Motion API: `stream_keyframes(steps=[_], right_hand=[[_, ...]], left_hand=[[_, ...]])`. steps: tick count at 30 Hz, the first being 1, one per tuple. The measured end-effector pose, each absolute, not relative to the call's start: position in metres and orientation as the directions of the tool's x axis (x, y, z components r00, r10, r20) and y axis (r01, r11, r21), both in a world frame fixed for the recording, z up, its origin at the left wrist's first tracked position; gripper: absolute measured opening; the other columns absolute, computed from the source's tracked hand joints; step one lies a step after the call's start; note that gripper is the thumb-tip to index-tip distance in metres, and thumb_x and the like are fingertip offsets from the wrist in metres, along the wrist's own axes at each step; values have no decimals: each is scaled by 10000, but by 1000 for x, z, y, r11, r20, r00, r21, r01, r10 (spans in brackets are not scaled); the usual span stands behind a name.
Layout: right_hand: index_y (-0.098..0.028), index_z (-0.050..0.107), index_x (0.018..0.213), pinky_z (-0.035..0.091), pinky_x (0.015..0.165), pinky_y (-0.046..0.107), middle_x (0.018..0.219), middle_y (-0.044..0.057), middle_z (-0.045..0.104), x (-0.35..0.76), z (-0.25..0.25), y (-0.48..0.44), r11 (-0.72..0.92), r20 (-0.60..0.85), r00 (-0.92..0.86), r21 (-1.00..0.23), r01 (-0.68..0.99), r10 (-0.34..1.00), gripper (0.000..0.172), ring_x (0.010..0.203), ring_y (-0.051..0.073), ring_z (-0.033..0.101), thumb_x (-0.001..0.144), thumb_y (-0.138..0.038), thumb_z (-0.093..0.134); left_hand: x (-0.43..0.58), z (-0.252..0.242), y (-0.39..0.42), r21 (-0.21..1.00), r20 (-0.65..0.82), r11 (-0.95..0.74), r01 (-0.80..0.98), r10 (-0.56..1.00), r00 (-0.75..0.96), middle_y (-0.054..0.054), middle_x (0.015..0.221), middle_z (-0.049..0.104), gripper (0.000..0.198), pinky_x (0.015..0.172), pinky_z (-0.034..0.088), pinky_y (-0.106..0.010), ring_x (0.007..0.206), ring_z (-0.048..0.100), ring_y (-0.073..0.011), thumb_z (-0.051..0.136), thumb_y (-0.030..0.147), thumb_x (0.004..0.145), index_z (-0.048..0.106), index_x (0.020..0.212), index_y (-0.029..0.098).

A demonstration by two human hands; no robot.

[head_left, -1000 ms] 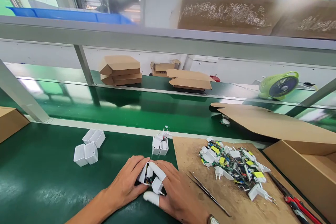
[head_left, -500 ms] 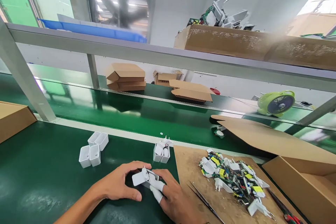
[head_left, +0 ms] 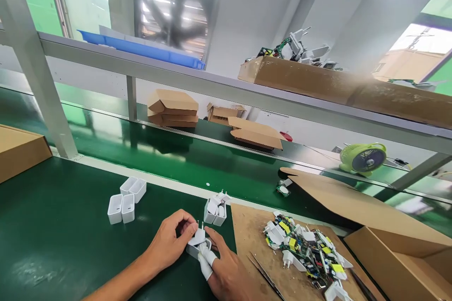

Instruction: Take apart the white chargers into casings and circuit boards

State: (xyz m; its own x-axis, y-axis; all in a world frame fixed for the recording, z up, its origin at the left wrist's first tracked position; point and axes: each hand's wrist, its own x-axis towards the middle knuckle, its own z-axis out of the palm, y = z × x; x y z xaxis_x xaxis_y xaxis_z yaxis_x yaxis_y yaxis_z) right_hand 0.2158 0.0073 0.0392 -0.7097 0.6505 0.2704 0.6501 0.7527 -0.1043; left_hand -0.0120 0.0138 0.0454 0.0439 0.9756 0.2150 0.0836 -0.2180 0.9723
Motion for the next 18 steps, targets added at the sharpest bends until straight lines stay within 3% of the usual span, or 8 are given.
stream_keyframes(steps=[3, 6, 9, 13, 15, 18], right_hand=[[-159, 690, 1139, 646, 966, 407, 1565, 212, 520, 217, 34, 9, 754, 273, -709, -111, 648, 650, 422, 1154, 305, 749, 780, 0, 535], [-166, 694, 1076, 640, 976, 397, 1566, 202, 524, 216, 36, 9, 759, 269, -716, -102, 643, 644, 384, 1158, 299, 749, 766, -1, 538], [-178, 677, 914, 661, 915, 405, 1580, 203, 511, 212, 42, 6, 777, 270, -739, -58, 627, 617, 300, 1152, 330, 750, 719, 13, 554], [-171, 652, 813, 669, 848, 379, 1551, 223, 534, 205, 49, 3, 780, 275, -748, -14, 625, 604, 281, 1080, 329, 774, 670, 46, 547], [-168, 674, 848, 670, 830, 368, 1494, 212, 587, 202, 50, 4, 784, 289, -746, -28, 620, 600, 298, 987, 293, 794, 699, 42, 525], [-183, 710, 1076, 677, 780, 351, 1367, 173, 665, 200, 57, 6, 787, 336, -722, -114, 606, 604, 383, 894, 258, 798, 799, -4, 515]], left_hand=[[-13, 52, 13, 977, 201, -212, 37, 961, 190, -57, 1023, 671, 360, 690, 497, -300, 730, 583, -153, 709, 485, 862, 716, 1078, 197], [-13, 54, 15, 991, 111, -125, 39, 963, 247, -34, 843, 661, 368, 579, 459, -277, 609, 542, -137, 695, 512, 835, 725, 954, 166], [-5, 51, 16, 990, 76, -86, 111, 993, 90, 8, 697, 593, 270, 544, 415, -269, 569, 500, -138, 646, 444, 858, 648, 837, 175], [10, 50, 9, 961, 162, -138, 240, 983, -87, 20, 737, 516, 181, 613, 371, -283, 646, 465, -151, 627, 333, 834, 546, 726, 212], [12, 51, 6, 942, 218, -186, 280, 972, -89, 18, 754, 504, 184, 625, 360, -293, 651, 465, -155, 629, 340, 841, 576, 721, 210], [3, 53, 6, 925, 270, -245, 289, 961, -50, 11, 764, 538, 230, 648, 405, -300, 662, 518, -167, 606, 413, 918, 696, 858, 210]])
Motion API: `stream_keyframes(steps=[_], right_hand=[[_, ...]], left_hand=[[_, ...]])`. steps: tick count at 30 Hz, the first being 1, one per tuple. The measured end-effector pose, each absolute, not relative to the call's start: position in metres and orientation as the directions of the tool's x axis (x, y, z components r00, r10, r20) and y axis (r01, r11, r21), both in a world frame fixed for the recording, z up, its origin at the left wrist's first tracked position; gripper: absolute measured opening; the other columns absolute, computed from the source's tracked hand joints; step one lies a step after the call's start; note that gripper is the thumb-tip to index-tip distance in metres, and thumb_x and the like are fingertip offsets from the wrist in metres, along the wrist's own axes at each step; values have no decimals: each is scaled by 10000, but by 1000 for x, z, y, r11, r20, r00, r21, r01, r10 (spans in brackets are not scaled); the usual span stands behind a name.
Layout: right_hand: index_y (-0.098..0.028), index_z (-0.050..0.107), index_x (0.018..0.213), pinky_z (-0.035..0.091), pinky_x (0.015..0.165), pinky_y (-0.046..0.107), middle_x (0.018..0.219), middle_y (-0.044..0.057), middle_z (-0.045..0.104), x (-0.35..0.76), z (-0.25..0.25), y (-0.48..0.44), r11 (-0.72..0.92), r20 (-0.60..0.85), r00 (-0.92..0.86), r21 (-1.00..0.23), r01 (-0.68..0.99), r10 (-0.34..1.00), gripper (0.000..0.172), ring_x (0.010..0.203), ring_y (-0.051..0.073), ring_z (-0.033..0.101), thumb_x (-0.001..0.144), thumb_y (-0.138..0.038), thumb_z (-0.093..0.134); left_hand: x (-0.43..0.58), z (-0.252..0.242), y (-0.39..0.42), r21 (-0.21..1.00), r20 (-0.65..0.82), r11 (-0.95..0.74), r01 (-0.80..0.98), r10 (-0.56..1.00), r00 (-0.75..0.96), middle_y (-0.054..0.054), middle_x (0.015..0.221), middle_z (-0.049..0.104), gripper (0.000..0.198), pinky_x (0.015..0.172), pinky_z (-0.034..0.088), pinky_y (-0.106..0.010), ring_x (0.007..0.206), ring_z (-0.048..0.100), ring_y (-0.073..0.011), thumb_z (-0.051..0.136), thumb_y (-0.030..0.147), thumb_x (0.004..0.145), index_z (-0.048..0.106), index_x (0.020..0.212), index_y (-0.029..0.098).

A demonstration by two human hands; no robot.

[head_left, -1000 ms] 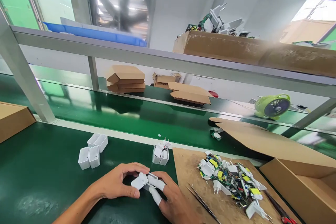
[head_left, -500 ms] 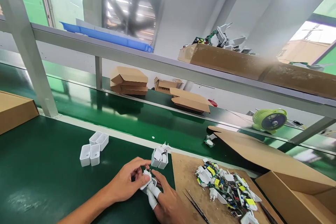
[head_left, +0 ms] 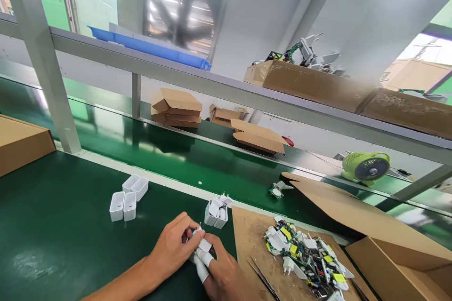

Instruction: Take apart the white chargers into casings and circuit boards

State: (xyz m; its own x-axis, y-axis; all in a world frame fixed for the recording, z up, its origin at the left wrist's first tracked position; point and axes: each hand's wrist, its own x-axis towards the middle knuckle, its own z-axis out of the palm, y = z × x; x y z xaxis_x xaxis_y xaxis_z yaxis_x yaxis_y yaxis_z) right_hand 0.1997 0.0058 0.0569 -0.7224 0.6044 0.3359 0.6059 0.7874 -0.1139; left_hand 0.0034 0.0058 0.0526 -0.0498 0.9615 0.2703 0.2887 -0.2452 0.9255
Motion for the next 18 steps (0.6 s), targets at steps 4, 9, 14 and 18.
stream_keyframes(steps=[4, 9, 14, 18], right_hand=[[-232, 650, 1304, 651, 907, 324, 1293, 144, 694, 198, 76, 9, 783, 465, -644, -213, 585, 608, 419, 1029, 246, 779, 943, -78, 504], [-279, 618, 1365, 605, 999, 278, 1303, 101, 693, 192, 82, 11, 782, 418, -661, -311, 540, 623, 504, 1145, 220, 741, 924, -56, 521], [-261, 588, 1406, 600, 1013, 285, 1303, 116, 680, 194, 56, 12, 794, 481, -633, -323, 515, 606, 524, 1163, 215, 731, 935, -50, 500], [-251, 582, 1422, 614, 994, 286, 1421, 149, 614, 198, 40, 11, 782, 569, -553, -314, 538, 609, 479, 1135, 222, 742, 969, -101, 546]], left_hand=[[-19, 57, 10, 927, 310, -273, 256, 943, -119, -21, 897, 629, 326, 697, 467, -305, 730, 581, -176, 505, 475, 1039, 713, 1079, 227], [-28, 57, 11, 938, 315, -276, 207, 932, -182, -45, 968, 646, 329, 742, 498, -318, 822, 622, -191, 452, 448, 1083, 687, 1065, 219], [-16, 46, 5, 875, 402, -416, 248, 909, 108, -77, 1135, 638, 270, 815, 519, -321, 903, 629, -190, 496, 399, 1073, 662, 1211, 237], [-11, 39, 2, 892, 311, -332, 306, 943, 115, -45, 995, 651, 237, 778, 505, -316, 829, 605, -189, 498, 424, 1061, 622, 1102, 226]])
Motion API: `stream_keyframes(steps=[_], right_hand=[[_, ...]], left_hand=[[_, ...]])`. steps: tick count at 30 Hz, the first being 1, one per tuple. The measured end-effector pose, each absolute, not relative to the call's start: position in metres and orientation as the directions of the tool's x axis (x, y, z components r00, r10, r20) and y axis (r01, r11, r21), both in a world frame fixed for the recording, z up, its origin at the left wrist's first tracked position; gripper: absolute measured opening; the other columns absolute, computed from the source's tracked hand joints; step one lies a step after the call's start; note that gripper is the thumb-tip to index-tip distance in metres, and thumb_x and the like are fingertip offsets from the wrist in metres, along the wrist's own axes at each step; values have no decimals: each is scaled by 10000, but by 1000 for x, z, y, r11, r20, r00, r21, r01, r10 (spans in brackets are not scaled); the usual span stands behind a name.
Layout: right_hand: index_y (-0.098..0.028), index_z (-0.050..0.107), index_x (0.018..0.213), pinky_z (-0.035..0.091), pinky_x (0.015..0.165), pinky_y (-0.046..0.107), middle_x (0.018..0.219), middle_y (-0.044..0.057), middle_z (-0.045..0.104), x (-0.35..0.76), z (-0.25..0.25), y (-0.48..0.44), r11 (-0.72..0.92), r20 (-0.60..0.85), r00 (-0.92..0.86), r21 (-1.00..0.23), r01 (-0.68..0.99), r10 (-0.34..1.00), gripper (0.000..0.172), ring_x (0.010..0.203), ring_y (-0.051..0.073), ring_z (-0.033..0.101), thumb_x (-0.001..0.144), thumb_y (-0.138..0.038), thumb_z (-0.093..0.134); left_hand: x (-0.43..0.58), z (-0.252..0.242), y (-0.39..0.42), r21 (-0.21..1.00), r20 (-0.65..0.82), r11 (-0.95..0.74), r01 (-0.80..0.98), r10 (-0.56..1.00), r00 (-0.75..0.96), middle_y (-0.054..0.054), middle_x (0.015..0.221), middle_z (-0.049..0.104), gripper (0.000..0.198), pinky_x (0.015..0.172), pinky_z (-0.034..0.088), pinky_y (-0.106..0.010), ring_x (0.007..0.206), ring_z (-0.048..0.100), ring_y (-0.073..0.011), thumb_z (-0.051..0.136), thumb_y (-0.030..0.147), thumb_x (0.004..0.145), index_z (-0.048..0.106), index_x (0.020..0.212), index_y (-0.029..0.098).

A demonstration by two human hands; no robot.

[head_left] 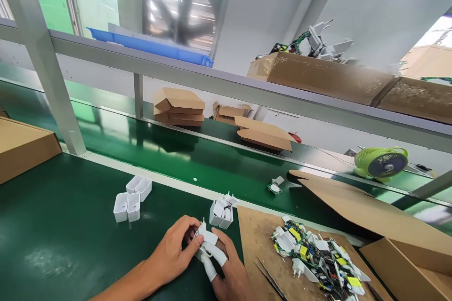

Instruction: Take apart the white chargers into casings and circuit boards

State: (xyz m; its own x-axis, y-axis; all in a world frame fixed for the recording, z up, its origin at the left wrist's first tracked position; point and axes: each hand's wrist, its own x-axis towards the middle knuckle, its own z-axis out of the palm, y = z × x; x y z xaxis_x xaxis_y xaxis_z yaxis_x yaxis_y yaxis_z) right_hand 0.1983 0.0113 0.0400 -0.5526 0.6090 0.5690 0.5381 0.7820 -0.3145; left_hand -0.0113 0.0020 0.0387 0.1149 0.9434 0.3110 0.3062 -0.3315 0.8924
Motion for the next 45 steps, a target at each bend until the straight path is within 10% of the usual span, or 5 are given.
stream_keyframes(steps=[16, 19, 22, 34, 45], right_hand=[[-312, 718, 1241, 604, 966, 303, 1164, 53, 757, 194, 46, 9, 660, 455, -497, -638, 398, 739, 281, 1045, 215, 738, 971, -244, 688], [-262, 779, 1116, 630, 918, 361, 1113, 92, 779, 193, 36, 13, 373, 278, -343, -893, 253, 897, 251, 986, 259, 757, 925, -421, 743], [-218, 793, 1051, 668, 757, 405, 927, 109, 796, 193, 31, 17, 121, 94, -270, -989, 86, 958, 474, 804, 283, 776, 911, -654, 670], [-218, 767, 1093, 681, 797, 411, 997, 121, 797, 190, 29, 16, 251, 225, -223, -963, 98, 949, 490, 893, 299, 787, 919, -664, 665], [-197, 556, 1384, 621, 995, 462, 1309, 163, 701, 229, 6, 68, 450, 499, 4, -785, 426, 867, 445, 1165, 265, 729, 946, -272, 572]], left_hand=[[-14, 38, -1, 906, 244, -253, 338, 967, 71, -16, 828, 602, 295, 692, 472, -310, 726, 556, -186, 379, 372, 1075, 543, 876, 227], [-14, 35, -6, 882, 327, -361, 302, 932, 159, -54, 1031, 656, 201, 845, 545, -352, 911, 636, -218, 506, 400, 1048, 591, 1122, 233], [-9, 31, -8, 755, 535, -588, 291, 808, 246, -137, 1370, 578, 729, 1053, 526, -463, 1236, 591, -320, 790, 344, 885, 391, 1491, 271], [2, 32, -9, 592, 683, -688, 420, 705, 191, -159, 1332, 580, 893, 1004, 536, -541, 1178, 570, -351, 744, 177, 878, 223, 1595, 284], [-26, 10, 69, 911, 237, -228, 342, 971, 16, -150, 1320, 622, 771, 1075, 522, -549, 1120, 666, -293, 714, 203, 809, 417, 1520, 202]])
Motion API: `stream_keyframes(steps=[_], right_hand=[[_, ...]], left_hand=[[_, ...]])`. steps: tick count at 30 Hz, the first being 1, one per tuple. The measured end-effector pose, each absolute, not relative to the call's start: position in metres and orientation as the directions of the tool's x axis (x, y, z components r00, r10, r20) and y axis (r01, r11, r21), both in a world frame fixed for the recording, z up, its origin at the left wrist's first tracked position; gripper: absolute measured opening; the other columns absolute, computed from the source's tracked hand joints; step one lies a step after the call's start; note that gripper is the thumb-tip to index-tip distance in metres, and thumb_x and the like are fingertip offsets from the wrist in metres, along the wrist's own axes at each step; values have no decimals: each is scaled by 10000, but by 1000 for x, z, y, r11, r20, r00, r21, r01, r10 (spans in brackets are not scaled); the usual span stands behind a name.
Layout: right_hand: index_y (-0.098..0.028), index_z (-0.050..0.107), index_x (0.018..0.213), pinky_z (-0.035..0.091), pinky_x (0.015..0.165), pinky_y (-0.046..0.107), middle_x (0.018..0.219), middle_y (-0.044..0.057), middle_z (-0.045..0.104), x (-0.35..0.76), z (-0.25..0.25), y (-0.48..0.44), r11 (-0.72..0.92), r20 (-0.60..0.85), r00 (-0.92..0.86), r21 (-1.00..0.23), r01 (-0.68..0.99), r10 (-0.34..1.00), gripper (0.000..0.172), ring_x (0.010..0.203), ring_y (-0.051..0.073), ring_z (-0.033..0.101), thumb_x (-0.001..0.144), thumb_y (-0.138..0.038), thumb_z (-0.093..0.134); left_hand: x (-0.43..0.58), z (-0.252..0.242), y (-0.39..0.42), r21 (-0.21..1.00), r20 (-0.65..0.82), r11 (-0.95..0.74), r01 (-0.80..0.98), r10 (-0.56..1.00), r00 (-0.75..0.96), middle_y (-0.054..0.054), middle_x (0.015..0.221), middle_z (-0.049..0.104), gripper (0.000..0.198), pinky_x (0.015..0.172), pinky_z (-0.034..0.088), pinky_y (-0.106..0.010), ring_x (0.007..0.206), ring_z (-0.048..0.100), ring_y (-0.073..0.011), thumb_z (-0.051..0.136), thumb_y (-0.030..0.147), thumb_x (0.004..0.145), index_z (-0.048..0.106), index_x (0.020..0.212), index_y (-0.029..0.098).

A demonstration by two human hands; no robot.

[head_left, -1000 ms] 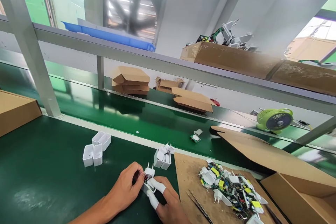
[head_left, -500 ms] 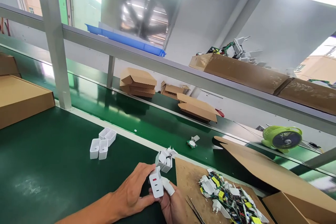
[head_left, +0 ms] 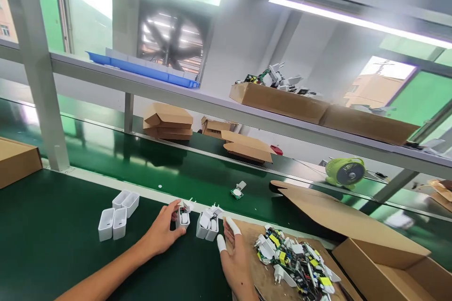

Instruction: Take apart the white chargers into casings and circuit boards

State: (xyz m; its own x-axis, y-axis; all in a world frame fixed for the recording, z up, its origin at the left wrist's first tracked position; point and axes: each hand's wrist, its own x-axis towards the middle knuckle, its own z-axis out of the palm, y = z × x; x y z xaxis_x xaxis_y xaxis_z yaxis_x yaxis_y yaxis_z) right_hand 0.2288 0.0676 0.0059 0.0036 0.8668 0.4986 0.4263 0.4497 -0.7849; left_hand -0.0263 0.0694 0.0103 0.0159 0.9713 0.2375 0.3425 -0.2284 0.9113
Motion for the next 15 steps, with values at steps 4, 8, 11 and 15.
stream_keyframes(steps=[4, 8, 11, 15], right_hand=[[-206, 613, 1284, 666, 872, 425, 1119, 128, 783, 233, -7, 87, 488, 487, -118, -765, 420, 866, 477, 1023, 253, 794, 814, -181, 535], [-194, 606, 1324, 648, 922, 442, 1158, 122, 772, 257, 8, 101, 439, 417, -171, -719, 538, 893, 535, 1066, 249, 779, 799, -177, 504], [-200, 618, 1334, 581, 1036, 476, 1259, 117, 726, 287, 36, 129, 368, 354, -165, -643, 671, 920, 538, 1202, 270, 705, 800, -187, 547], [-173, 684, 1197, 494, 1097, 490, 1246, 132, 694, 304, 69, 191, 289, 250, -184, -500, 816, 951, 375, 1201, 300, 653, 833, -186, 594]], left_hand=[[-9, 11, 86, 910, 200, -228, 346, 973, 114, -158, 1252, 680, 768, 1009, 574, -467, 1059, 708, -279, 767, 158, 739, 509, 1462, 156], [-9, 18, 77, 902, 186, -232, 363, 970, 158, -155, 1288, 675, 854, 1021, 571, -474, 1104, 696, -291, 775, 175, 744, 449, 1533, 191], [-45, 39, 68, 827, 296, -311, 468, 949, 108, -136, 1532, 537, 796, 1135, 496, -520, 1331, 594, -331, 722, 260, 828, 420, 1564, 280], [-123, 73, 65, 616, 480, -298, 729, 876, -47, -107, 1482, 599, 540, 1168, 458, -556, 1399, 527, -347, 624, 450, 943, 572, 1451, 272]])
